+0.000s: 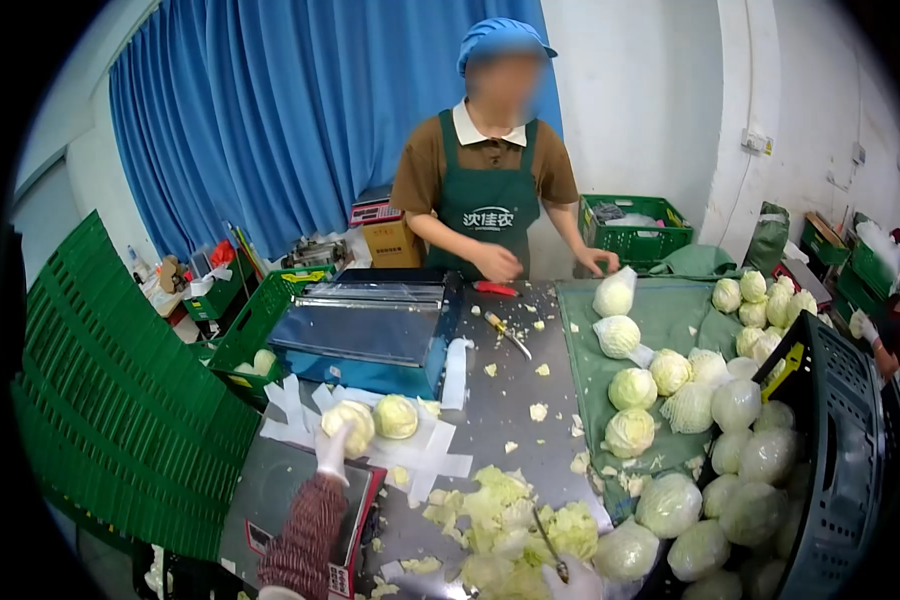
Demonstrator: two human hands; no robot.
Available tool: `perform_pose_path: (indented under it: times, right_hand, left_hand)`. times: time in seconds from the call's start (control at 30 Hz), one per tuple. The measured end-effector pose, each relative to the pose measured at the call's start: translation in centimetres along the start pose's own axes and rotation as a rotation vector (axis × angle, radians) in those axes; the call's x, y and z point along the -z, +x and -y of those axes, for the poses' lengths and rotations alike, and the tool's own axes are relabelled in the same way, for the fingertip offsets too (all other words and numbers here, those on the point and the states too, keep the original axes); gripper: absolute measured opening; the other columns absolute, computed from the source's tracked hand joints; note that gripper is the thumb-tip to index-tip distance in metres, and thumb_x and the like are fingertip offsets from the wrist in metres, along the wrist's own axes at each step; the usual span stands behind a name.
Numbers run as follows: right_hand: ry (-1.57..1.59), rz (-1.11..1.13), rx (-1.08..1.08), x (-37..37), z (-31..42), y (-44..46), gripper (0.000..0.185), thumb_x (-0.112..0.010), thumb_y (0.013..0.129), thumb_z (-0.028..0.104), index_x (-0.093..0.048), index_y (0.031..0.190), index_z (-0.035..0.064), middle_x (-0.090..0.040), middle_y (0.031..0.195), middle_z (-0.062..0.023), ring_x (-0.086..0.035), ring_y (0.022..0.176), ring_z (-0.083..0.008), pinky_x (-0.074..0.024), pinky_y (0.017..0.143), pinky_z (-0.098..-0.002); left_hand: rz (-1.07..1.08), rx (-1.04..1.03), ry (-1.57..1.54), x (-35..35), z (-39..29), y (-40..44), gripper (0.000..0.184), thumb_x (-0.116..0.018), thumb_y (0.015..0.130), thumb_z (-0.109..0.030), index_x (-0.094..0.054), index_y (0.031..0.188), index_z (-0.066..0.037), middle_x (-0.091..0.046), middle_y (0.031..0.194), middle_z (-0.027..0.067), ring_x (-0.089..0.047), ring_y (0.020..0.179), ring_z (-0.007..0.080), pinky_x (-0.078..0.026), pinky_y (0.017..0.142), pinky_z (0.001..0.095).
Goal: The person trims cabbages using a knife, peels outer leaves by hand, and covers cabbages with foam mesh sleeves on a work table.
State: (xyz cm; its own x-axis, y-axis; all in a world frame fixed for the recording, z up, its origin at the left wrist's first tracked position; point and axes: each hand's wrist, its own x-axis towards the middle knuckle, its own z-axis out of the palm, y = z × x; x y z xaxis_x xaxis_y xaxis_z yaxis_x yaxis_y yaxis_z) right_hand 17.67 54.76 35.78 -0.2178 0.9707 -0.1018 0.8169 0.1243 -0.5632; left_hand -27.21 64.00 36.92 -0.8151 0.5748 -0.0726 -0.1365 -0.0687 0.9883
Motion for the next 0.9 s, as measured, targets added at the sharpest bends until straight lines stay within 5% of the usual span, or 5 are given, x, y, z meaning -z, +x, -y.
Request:
perform_pose_path:
  times: [0.37, 0.5, 0.67, 0.77, 0.9]
  right_hand:
    - [0.422, -0.429, 0.17, 2.8, -0.1, -2.5, 0.03, -0.062, 0.086, 0.007, -0.058, 0.114, -0.0016, -0.06, 0.087, -0.0131, -0.054, 0.074, -0.0221, -0.047, 0.071, -0.0306]
    - [0.453, -0.582, -0.184, 0.0, -4.9, -4.1, 0.02, -0.07, 0.075, 0.002, -0.062, 0.093, -0.0006, -0.058, 0.083, -0.0122, -0.057, 0.07, -0.0207, -0.0474, 0.067, -0.0295]
    - [0.329, -0.896, -0.118, -0.9, -9.4, -4.4, 0.028, -0.061, 0.075, -0.005, -0.059, 0.102, 0.0003, -0.056, 0.095, -0.0063, -0.057, 0.083, -0.0146, -0.0451, 0.077, -0.0257]
    - [0.797, -0.893, -0.24, -4.0, -13.2, -2.9, 0.021, -0.06, 0.072, -0.002, -0.062, 0.092, 0.0022, -0.057, 0.107, -0.0105, -0.055, 0.095, -0.0209, -0.0432, 0.082, -0.0285]
    - [1.387, -0.652, -0.529, -2.8, -11.5, -2.6, 0.013, -0.056, 0.076, 0.002, -0.057, 0.089, 0.0037, -0.058, 0.078, -0.0005, -0.054, 0.071, -0.0077, -0.0432, 0.064, -0.0236]
  left_hand:
    - [0.034, 0.399, 0.15, 5.1, 13.8, 17.4, 0.062, -0.071, 0.078, -0.036, -0.049, 0.129, -0.008, -0.059, 0.116, 0.0134, -0.06, 0.101, 0.0256, -0.049, 0.09, 0.0375]
    - [0.449, -0.123, 0.909, -1.1, 8.4, 6.7, 0.055, -0.071, 0.078, -0.02, -0.05, 0.127, -0.004, -0.06, 0.117, 0.0116, -0.059, 0.103, 0.0205, -0.049, 0.089, 0.0347]
    - [1.444, -0.081, 0.477, -12.3, 4.4, -20.2, 0.064, -0.074, 0.078, -0.028, -0.048, 0.132, -0.004, -0.056, 0.129, 0.0125, -0.054, 0.117, 0.0234, -0.042, 0.1, 0.0336]
    - [1.449, -0.081, 0.446, -18.4, 9.4, -28.6, 0.074, -0.075, 0.078, -0.033, -0.041, 0.138, -0.007, -0.051, 0.134, 0.0168, -0.053, 0.12, 0.0247, -0.044, 0.1, 0.0383]
    - [1.405, -0.043, 0.936, -21.9, 10.3, -32.1, 0.088, -0.079, 0.071, -0.041, -0.037, 0.14, -0.006, -0.051, 0.133, 0.0191, -0.051, 0.121, 0.0261, -0.042, 0.102, 0.0383]
